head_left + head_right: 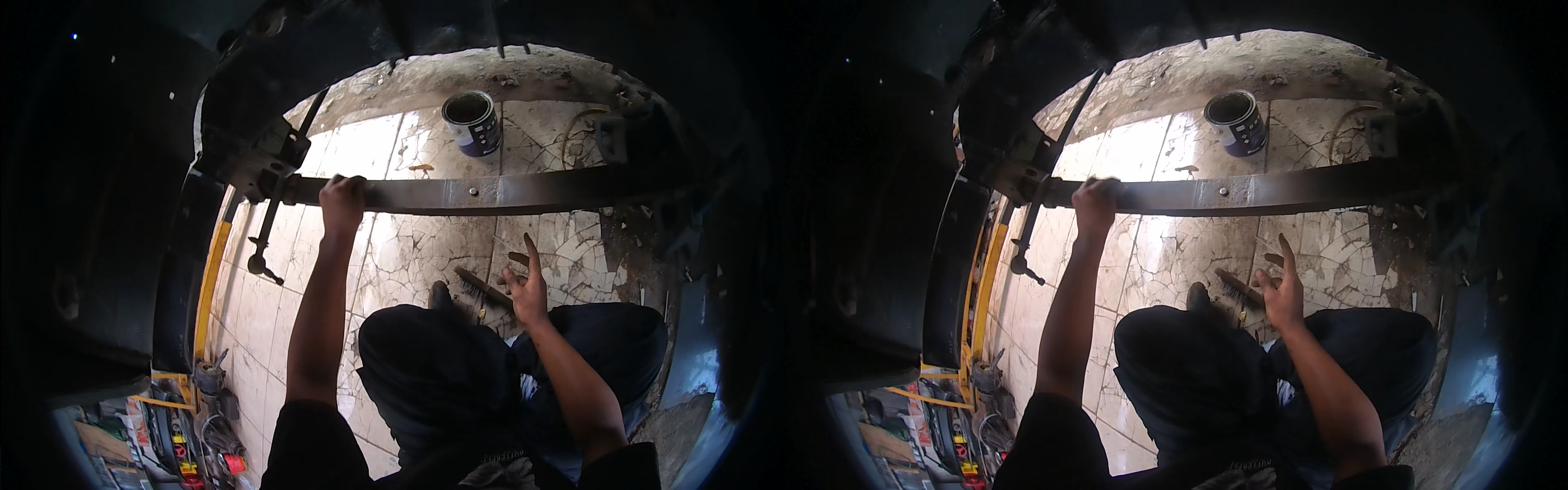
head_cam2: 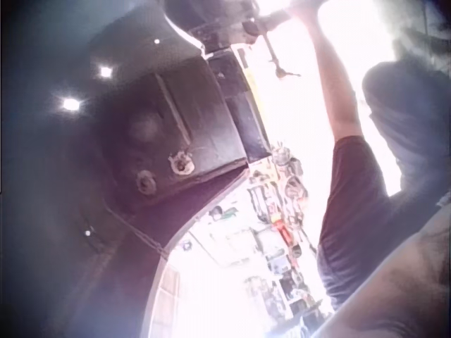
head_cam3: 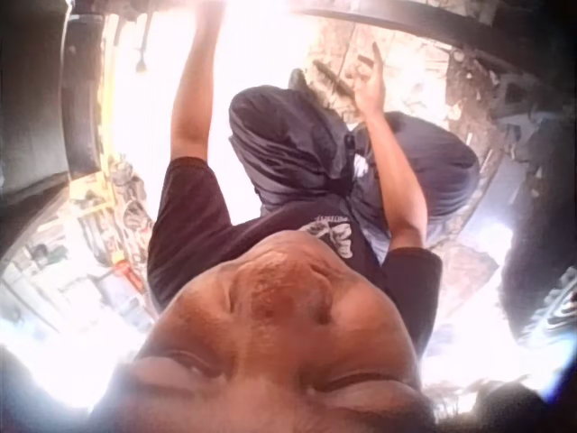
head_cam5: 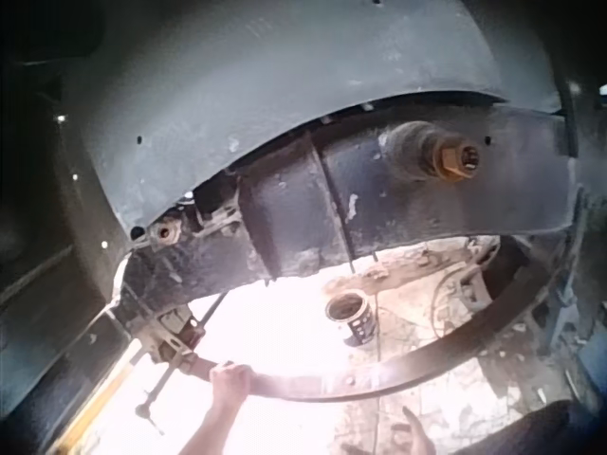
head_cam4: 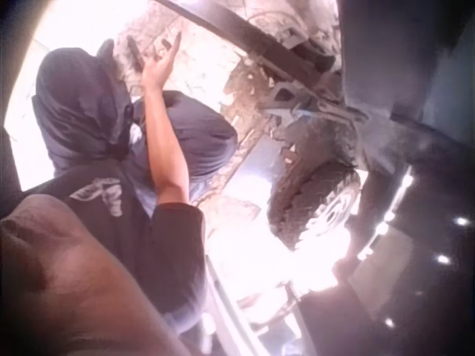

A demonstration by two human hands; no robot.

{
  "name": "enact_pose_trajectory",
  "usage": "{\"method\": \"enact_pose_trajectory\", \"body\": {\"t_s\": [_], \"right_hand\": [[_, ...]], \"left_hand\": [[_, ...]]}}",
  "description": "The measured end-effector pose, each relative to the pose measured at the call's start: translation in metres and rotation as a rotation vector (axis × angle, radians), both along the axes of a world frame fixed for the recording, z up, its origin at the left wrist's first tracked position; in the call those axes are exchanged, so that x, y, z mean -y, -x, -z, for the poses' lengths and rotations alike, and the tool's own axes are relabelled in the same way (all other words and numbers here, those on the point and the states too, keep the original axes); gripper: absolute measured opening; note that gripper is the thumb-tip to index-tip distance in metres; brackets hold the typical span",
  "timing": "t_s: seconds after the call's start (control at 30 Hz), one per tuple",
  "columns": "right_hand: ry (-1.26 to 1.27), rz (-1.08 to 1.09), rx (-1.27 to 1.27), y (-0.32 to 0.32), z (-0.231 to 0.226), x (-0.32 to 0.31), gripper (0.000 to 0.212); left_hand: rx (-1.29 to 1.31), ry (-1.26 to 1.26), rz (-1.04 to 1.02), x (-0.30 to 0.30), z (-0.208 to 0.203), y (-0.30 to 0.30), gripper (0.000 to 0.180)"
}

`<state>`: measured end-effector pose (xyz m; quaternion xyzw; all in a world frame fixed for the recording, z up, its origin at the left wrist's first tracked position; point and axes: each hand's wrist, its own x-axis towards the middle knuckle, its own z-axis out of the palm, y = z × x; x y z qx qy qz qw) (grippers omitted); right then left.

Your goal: The person sits on the floor beneath a vehicle and uses a wire brush to scrub a metal beam on the undercarriage. They repeatedly dip the brush into a can of liquid and scrub the same section of the beam.

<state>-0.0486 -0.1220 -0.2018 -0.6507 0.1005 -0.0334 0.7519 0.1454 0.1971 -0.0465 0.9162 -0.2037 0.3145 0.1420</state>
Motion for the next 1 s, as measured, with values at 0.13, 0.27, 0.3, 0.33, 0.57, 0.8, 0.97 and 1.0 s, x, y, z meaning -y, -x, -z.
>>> {"method": "enact_pose_trajectory", "body": {"t_s": [0.13, 0.27, 0.3, 0.33, 0.57, 0.8, 0.97, 1.0], "right_hand": [[0.078, -0.042, -0.019, 0.002, 0.011, 0.001, 0.084], [0.145, -0.020, 0.016, -0.001, 0.020, 0.008, 0.084], [0.154, -0.019, 0.016, 0.000, 0.020, 0.005, 0.084], [0.168, -0.008, 0.032, -0.001, 0.020, 0.003, 0.083], [0.292, -0.090, 0.004, 0.000, 0.011, 0.004, 0.075], [0.243, -0.051, 0.086, -0.007, 0.016, 0.004, 0.062], [0.296, -0.032, 0.075, -0.007, 0.028, 0.010, 0.060], [0.318, -0.026, 0.081, -0.007, 0.024, 0.007, 0.060]], "left_hand": [[-0.002, -0.112, 0.009, 0.004, 0.001, -0.005, 0.010], [-0.125, 0.099, -0.039, 0.018, 0.006, 0.032, 0.010], [-0.165, 0.137, -0.053, 0.014, 0.005, 0.040, 0.010], [-0.139, 0.142, -0.060, 0.013, 0.004, 0.037, 0.011], [-0.173, -0.048, -0.067, 0.017, -0.012, 0.016, 0.014], [-0.197, -0.029, -0.022, 0.001, -0.003, 0.018, 0.024], [-0.286, 0.015, 0.096, 0.019, -0.011, 0.028, 0.020], [-0.325, 0.001, 0.086, 0.016, -0.012, 0.033, 0.019]]}}
